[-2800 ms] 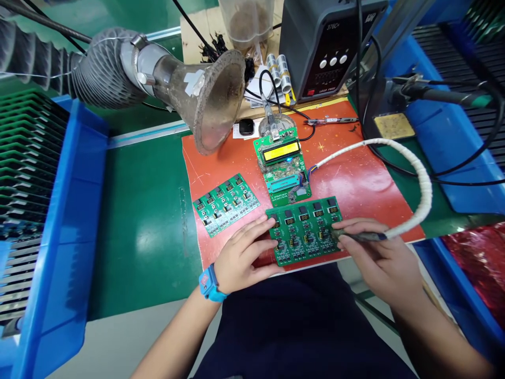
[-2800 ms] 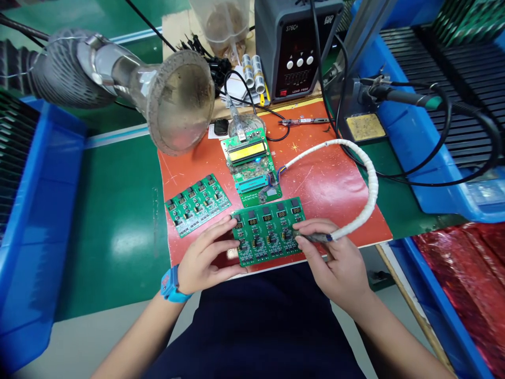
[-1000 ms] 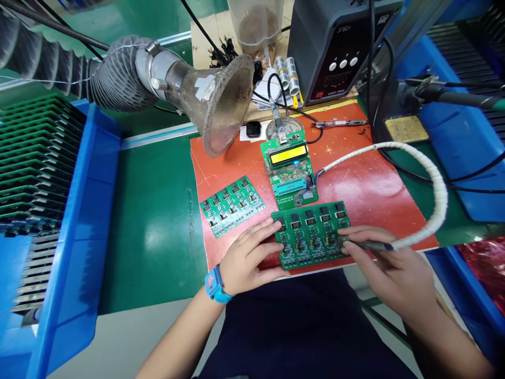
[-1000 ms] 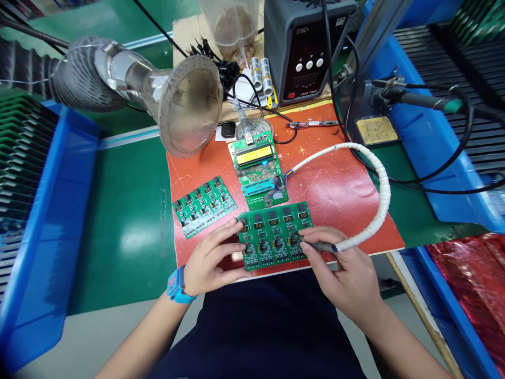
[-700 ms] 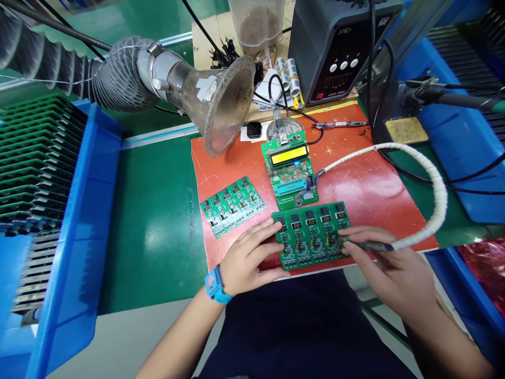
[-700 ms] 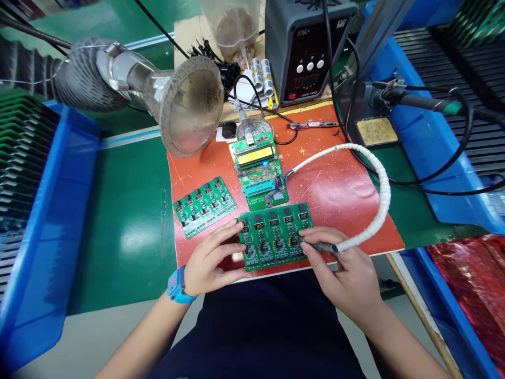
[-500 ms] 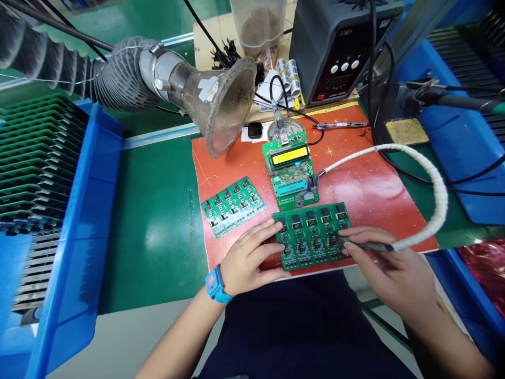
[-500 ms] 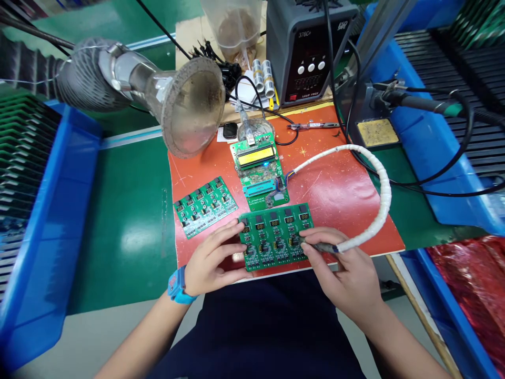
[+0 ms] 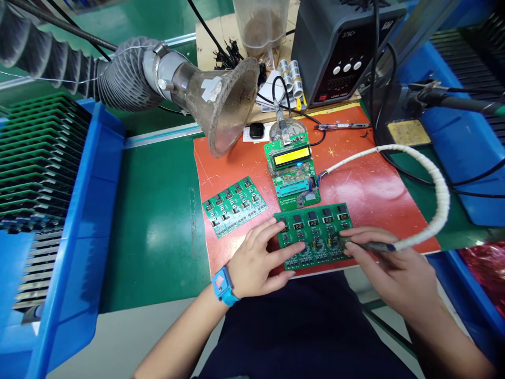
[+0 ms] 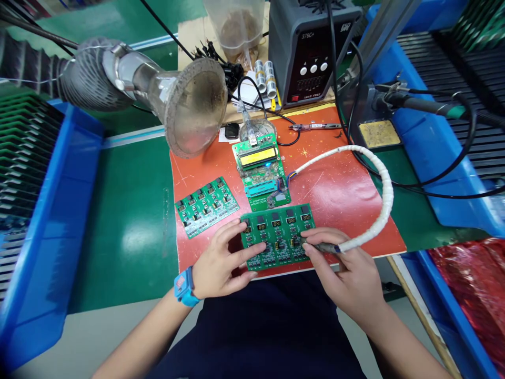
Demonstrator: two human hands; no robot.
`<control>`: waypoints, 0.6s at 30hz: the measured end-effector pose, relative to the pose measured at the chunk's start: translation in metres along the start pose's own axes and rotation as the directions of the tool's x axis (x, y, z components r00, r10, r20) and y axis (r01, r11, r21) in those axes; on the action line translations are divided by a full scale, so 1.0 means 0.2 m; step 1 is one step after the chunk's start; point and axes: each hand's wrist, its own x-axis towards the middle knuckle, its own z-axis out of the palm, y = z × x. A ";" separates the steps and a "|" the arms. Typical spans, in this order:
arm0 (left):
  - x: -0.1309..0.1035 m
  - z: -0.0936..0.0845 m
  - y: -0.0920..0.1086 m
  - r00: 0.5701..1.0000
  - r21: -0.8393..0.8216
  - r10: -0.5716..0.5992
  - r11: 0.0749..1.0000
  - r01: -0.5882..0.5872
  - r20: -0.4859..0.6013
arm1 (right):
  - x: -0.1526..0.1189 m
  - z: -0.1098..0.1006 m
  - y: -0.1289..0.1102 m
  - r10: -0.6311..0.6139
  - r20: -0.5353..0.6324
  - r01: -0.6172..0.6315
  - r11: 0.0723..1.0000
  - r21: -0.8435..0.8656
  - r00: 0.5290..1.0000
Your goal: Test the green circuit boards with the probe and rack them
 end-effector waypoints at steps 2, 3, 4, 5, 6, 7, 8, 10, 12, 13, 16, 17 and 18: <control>0.00 0.00 0.00 1.000 -0.007 -0.008 1.000 0.008 -0.009 | 0.00 0.00 0.00 0.014 0.005 -0.014 1.000 0.003 1.000; 0.01 0.00 0.00 1.000 -0.013 -0.010 1.000 0.009 -0.018 | 0.00 0.00 0.00 0.019 0.007 -0.019 1.000 0.004 1.000; 0.01 0.00 0.00 1.000 -0.020 -0.011 1.000 0.011 -0.026 | 0.00 0.00 0.00 0.021 0.008 -0.022 1.000 0.005 1.000; 0.01 0.00 0.01 0.999 -0.027 -0.011 1.000 0.010 -0.032 | 0.00 0.00 0.00 0.023 0.009 -0.023 1.000 0.006 1.000; 0.01 0.00 0.01 0.999 -0.033 -0.011 0.999 0.010 -0.037 | 0.00 -0.01 0.00 0.024 0.008 -0.024 1.000 0.007 1.000; 0.01 0.00 0.01 0.999 -0.037 -0.010 0.999 0.009 -0.041 | -0.01 -0.01 0.00 0.026 0.007 -0.026 1.000 0.007 1.000; 0.02 -0.01 0.01 0.999 -0.040 -0.010 0.999 0.008 -0.044 | -0.01 -0.01 0.00 0.030 0.008 -0.030 0.999 0.009 1.000; 0.01 -0.01 0.00 0.999 -0.040 -0.003 0.999 0.001 -0.051 | -0.01 -0.01 0.00 0.042 0.014 -0.042 0.999 0.019 0.999; 0.01 -0.01 0.00 0.999 -0.037 0.006 0.999 -0.008 -0.054 | -0.02 0.00 0.01 0.053 0.021 -0.054 0.998 0.030 0.998; 0.01 0.00 -0.01 0.998 -0.038 0.010 0.999 -0.012 -0.056 | -0.02 0.00 0.01 0.056 0.020 -0.057 0.998 0.030 0.998; -0.01 0.00 -0.01 0.997 -0.051 0.007 0.999 -0.011 -0.079 | -0.01 0.01 0.01 0.056 0.011 -0.056 0.998 0.024 0.998; -0.01 0.01 -0.02 0.996 -0.056 0.003 0.998 -0.007 -0.086 | -0.01 0.01 0.01 0.053 0.006 -0.053 0.998 0.022 0.999; -0.01 0.01 -0.02 0.996 -0.059 -0.003 0.998 -0.002 -0.089 | -0.01 0.01 0.01 0.050 0.003 -0.050 0.999 0.019 0.999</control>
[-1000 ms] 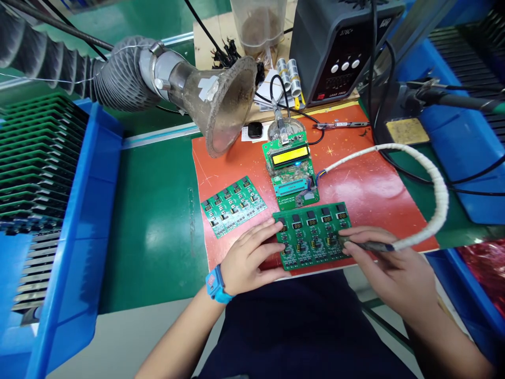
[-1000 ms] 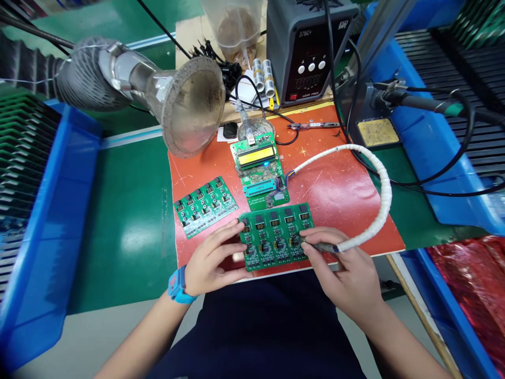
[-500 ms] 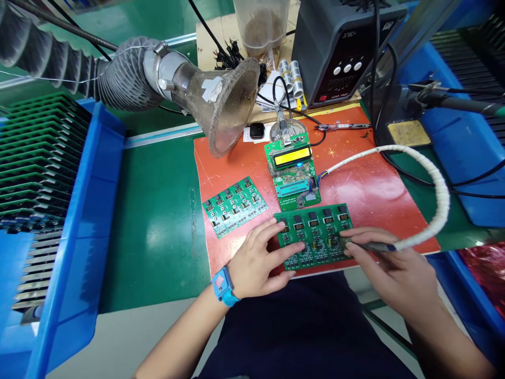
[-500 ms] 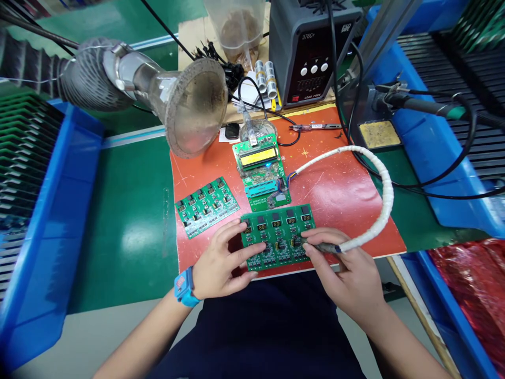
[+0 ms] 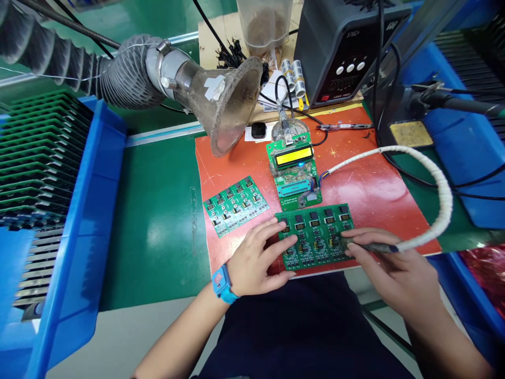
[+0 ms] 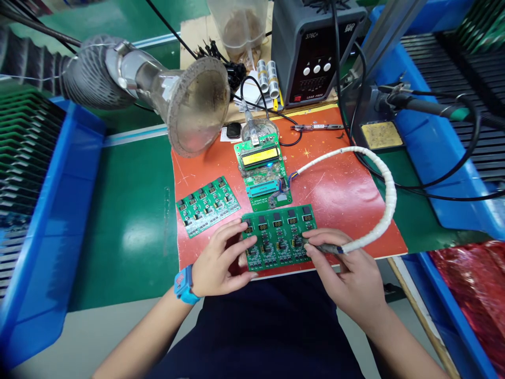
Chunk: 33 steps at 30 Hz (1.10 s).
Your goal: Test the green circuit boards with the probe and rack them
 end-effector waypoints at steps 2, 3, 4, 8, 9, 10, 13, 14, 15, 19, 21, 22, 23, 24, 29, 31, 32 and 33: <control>0.00 0.00 0.00 1.000 0.001 -0.003 1.000 0.003 0.000 | 0.00 0.00 0.00 -0.005 -0.006 0.005 1.000 -0.002 1.000; 0.00 0.00 0.00 1.000 0.003 -0.003 1.000 0.003 0.002 | 0.00 0.00 0.00 -0.003 -0.008 0.003 1.000 -0.003 1.000; 0.00 0.00 0.00 1.000 0.004 -0.003 1.000 0.003 0.004 | 0.00 0.00 -0.01 0.000 -0.007 0.000 1.000 -0.003 1.000; 0.00 0.00 0.00 1.000 0.011 -0.016 1.000 0.016 0.019 | -0.01 0.00 -0.01 0.016 -0.006 -0.016 1.000 0.015 1.000; -0.01 0.00 0.00 1.000 0.015 -0.019 1.000 0.018 0.020 | -0.01 0.00 -0.01 0.014 -0.007 -0.014 1.000 0.021 1.000; -0.01 0.00 0.00 1.000 0.017 -0.018 1.000 0.018 0.018 | -0.01 0.00 -0.01 0.014 -0.010 -0.014 1.000 0.028 1.000; -0.01 0.00 -0.01 1.000 0.018 -0.015 1.000 0.015 0.011 | -0.01 0.00 0.00 0.018 -0.015 -0.017 0.999 0.048 1.000; -0.01 0.00 -0.01 1.000 0.016 -0.014 1.000 0.014 0.011 | -0.01 0.00 0.00 0.023 -0.016 -0.023 0.998 0.052 1.000; -0.01 0.00 -0.01 1.000 0.015 -0.015 1.000 0.014 0.011 | 0.00 0.00 -0.01 0.033 -0.018 -0.032 0.998 0.053 0.999; 0.00 0.00 0.00 1.000 0.025 -0.011 1.000 0.010 0.012 | -0.01 -0.02 -0.02 0.097 -0.013 -0.096 0.993 0.063 0.995; 0.00 0.00 0.00 1.000 0.028 0.000 1.000 0.000 0.007 | -0.02 -0.02 -0.03 0.124 -0.029 -0.122 0.989 0.081 0.992; 0.00 -0.01 0.00 1.000 0.027 0.006 1.000 -0.006 0.002 | -0.02 -0.02 -0.04 0.132 -0.045 -0.127 0.987 0.100 0.990; 0.00 -0.01 0.00 1.000 0.025 0.007 1.000 -0.007 0.000 | -0.03 -0.01 -0.05 0.138 -0.062 -0.129 0.984 0.124 0.989; 0.00 -0.01 0.00 1.000 0.024 0.006 1.000 -0.006 0.001 | -0.03 -0.01 -0.06 0.139 -0.074 -0.127 0.981 0.149 0.988; 0.00 -0.01 -0.01 1.000 0.023 -0.010 1.000 0.009 0.017 | -0.02 0.04 -0.09 0.097 -0.023 -0.091 0.978 0.190 0.995; 0.00 -0.01 -0.01 1.000 0.024 -0.006 1.000 0.006 0.015 | -0.02 0.06 -0.09 0.072 0.004 -0.072 0.980 0.187 0.997; 0.00 -0.01 -0.01 1.000 0.025 -0.004 1.000 0.004 0.011 | -0.02 0.07 -0.09 0.061 0.011 -0.062 0.982 0.180 0.998; 0.00 -0.01 -0.01 1.000 0.026 -0.001 1.000 0.001 0.007 | -0.02 0.07 -0.09 0.051 0.015 -0.052 0.984 0.171 0.999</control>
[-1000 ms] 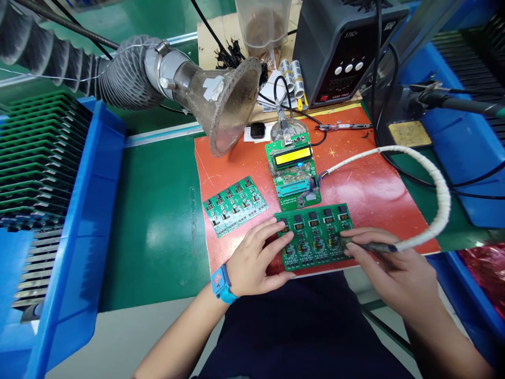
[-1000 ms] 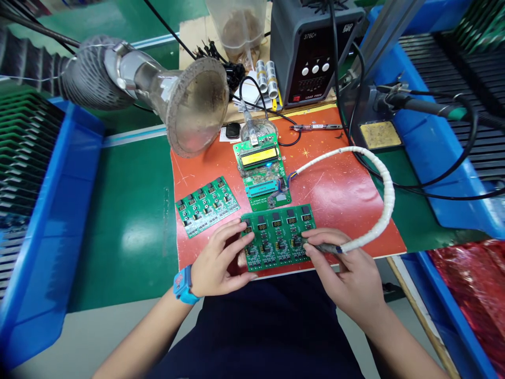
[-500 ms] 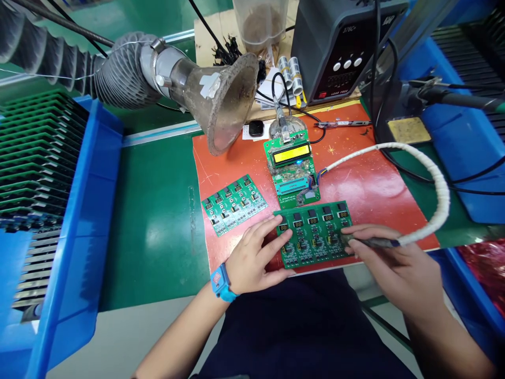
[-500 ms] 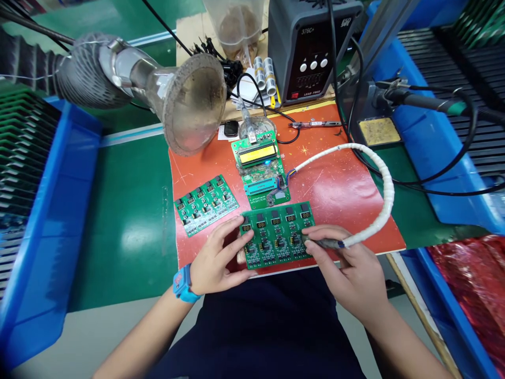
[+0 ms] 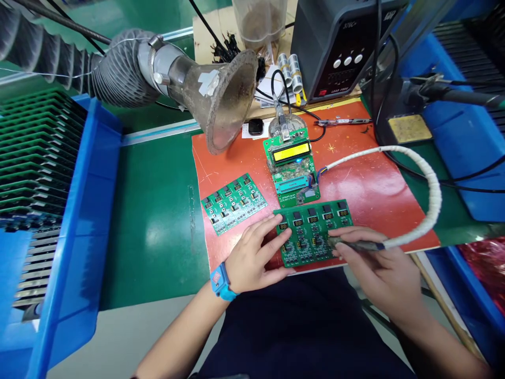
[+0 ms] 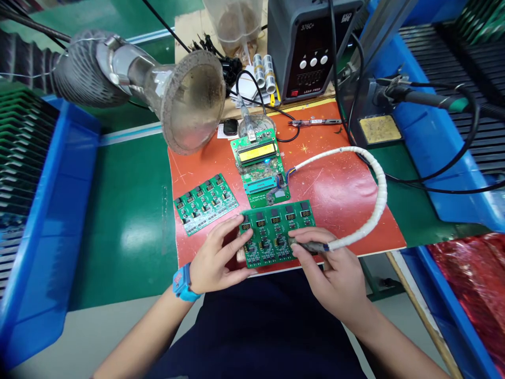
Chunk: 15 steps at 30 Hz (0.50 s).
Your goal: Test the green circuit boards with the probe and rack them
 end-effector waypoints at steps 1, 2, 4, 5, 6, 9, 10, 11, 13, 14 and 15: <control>0.00 0.00 0.00 1.000 0.002 0.002 1.000 -0.001 -0.003 | 0.00 0.01 0.00 -0.006 0.003 0.006 1.000 -0.013 1.000; 0.00 0.00 0.00 1.000 0.005 0.003 1.000 -0.003 -0.008 | 0.00 0.01 0.01 -0.012 0.002 0.012 1.000 -0.025 1.000; 0.00 0.00 0.00 1.000 0.012 0.007 1.000 -0.007 -0.012 | 0.00 0.01 0.01 -0.022 0.003 0.022 0.999 -0.050 1.000; 0.00 0.00 0.00 1.000 0.015 0.007 1.000 -0.007 -0.012 | 0.00 0.01 0.01 -0.028 0.007 0.029 0.997 -0.068 1.000; 0.00 0.00 0.00 1.000 0.019 0.008 1.000 -0.008 -0.013 | 0.01 0.01 0.01 -0.038 0.013 0.039 0.995 -0.092 0.999; 0.00 0.00 0.00 1.000 0.025 0.016 1.000 -0.016 -0.018 | 0.03 0.00 0.00 -0.083 0.038 0.088 0.982 -0.167 0.996; 0.00 0.00 0.00 1.000 0.027 0.019 0.999 -0.018 -0.021 | 0.03 0.00 -0.01 -0.096 0.043 0.102 0.978 -0.184 0.994; 0.00 0.00 0.00 1.000 0.030 0.019 0.999 -0.019 -0.022 | 0.04 0.00 -0.01 -0.107 0.047 0.114 0.974 -0.195 0.993; 0.00 0.00 0.00 1.000 0.036 0.019 0.999 -0.018 -0.021 | 0.05 0.00 -0.02 -0.114 0.050 0.122 0.970 -0.208 0.992; 0.00 0.00 0.00 1.000 0.039 0.018 0.999 -0.017 -0.020 | 0.05 0.01 -0.02 -0.111 0.046 0.118 0.969 -0.215 0.993; 0.00 0.00 0.00 1.000 0.040 0.017 0.999 -0.016 -0.020 | 0.05 0.01 -0.02 -0.106 0.039 0.112 0.969 -0.221 0.994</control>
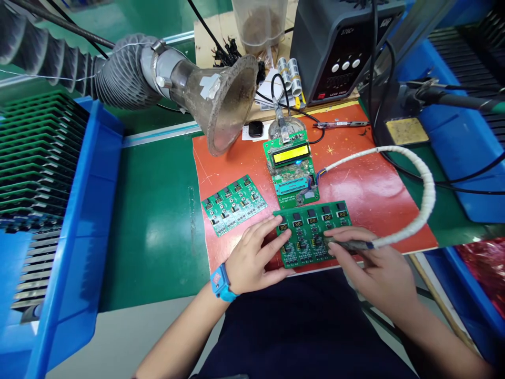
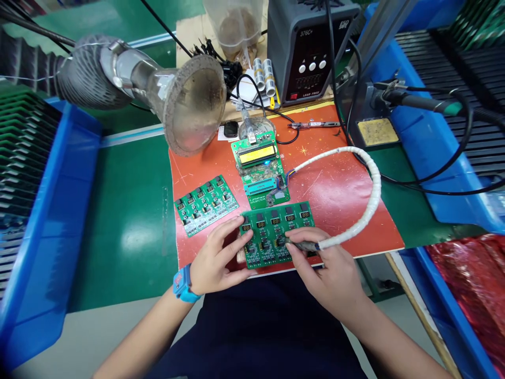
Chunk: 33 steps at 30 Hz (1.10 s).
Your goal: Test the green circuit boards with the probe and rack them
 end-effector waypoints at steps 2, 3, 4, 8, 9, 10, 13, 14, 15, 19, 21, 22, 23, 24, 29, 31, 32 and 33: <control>0.00 0.00 0.00 1.000 -0.003 -0.001 1.000 0.001 0.000 | -0.01 0.00 0.01 0.018 -0.012 -0.018 1.000 -0.006 1.000; 0.00 0.00 0.00 1.000 -0.005 -0.002 1.000 0.002 0.002 | -0.01 0.00 0.01 0.027 -0.015 -0.027 1.000 -0.005 1.000; 0.00 0.00 0.00 1.000 -0.007 -0.001 1.000 0.001 0.003 | -0.02 0.00 0.02 0.035 -0.018 -0.035 0.999 0.001 0.999; -0.01 0.00 0.00 1.000 -0.011 -0.008 1.000 0.008 0.005 | -0.03 0.00 0.04 0.065 -0.004 -0.065 0.996 0.062 0.998; -0.01 0.00 0.00 1.000 -0.011 -0.009 1.000 0.009 0.004 | -0.03 0.00 0.04 0.070 0.002 -0.070 0.994 0.079 0.998; -0.01 0.00 0.00 1.000 -0.012 -0.009 1.000 0.009 0.003 | -0.03 0.00 0.04 0.075 0.007 -0.076 0.993 0.095 0.997; -0.01 0.00 -0.01 1.000 -0.016 -0.007 1.000 0.007 0.004 | -0.03 0.00 0.04 0.091 0.021 -0.093 0.987 0.133 0.996; -0.01 0.01 -0.01 1.000 -0.017 -0.008 1.000 0.008 0.005 | -0.03 0.00 0.04 0.095 0.025 -0.097 0.985 0.140 0.995; -0.01 0.01 -0.01 1.000 -0.018 -0.009 1.000 0.009 0.006 | -0.03 0.00 0.05 0.093 0.027 -0.096 0.985 0.144 0.995; -0.01 0.01 -0.01 1.000 -0.030 -0.015 0.999 0.015 0.008 | -0.03 -0.01 0.05 0.067 0.030 -0.071 0.988 0.137 0.997; -0.01 0.01 -0.01 1.000 -0.035 -0.017 0.999 0.017 0.007 | -0.03 -0.01 0.05 0.062 0.028 -0.065 0.987 0.144 0.998; -0.01 0.01 -0.01 1.000 -0.035 -0.017 0.999 0.017 0.008 | -0.03 -0.01 0.05 0.061 0.027 -0.065 0.987 0.149 0.998; -0.01 0.01 -0.01 1.000 -0.032 -0.016 0.999 0.017 0.009 | -0.03 -0.01 0.05 0.059 0.023 -0.062 0.986 0.152 0.998; -0.01 0.01 -0.01 1.000 -0.029 -0.014 0.999 0.014 0.008 | -0.03 -0.01 0.05 0.054 0.020 -0.057 0.987 0.151 0.998; -0.01 0.00 0.00 1.000 -0.021 -0.015 1.000 0.016 0.011 | -0.02 -0.02 0.05 -0.003 0.014 0.001 0.996 0.093 1.000; -0.01 0.01 0.00 1.000 -0.022 -0.020 1.000 0.020 0.015 | -0.02 -0.01 0.05 -0.028 0.012 0.027 0.998 0.064 1.000; -0.01 0.01 0.00 1.000 -0.021 -0.021 1.000 0.021 0.015 | -0.02 -0.01 0.05 -0.039 0.007 0.039 0.998 0.050 0.999; -0.01 0.01 0.00 1.000 -0.021 -0.021 1.000 0.021 0.015 | -0.02 -0.01 0.04 -0.049 -0.001 0.049 0.998 0.038 0.999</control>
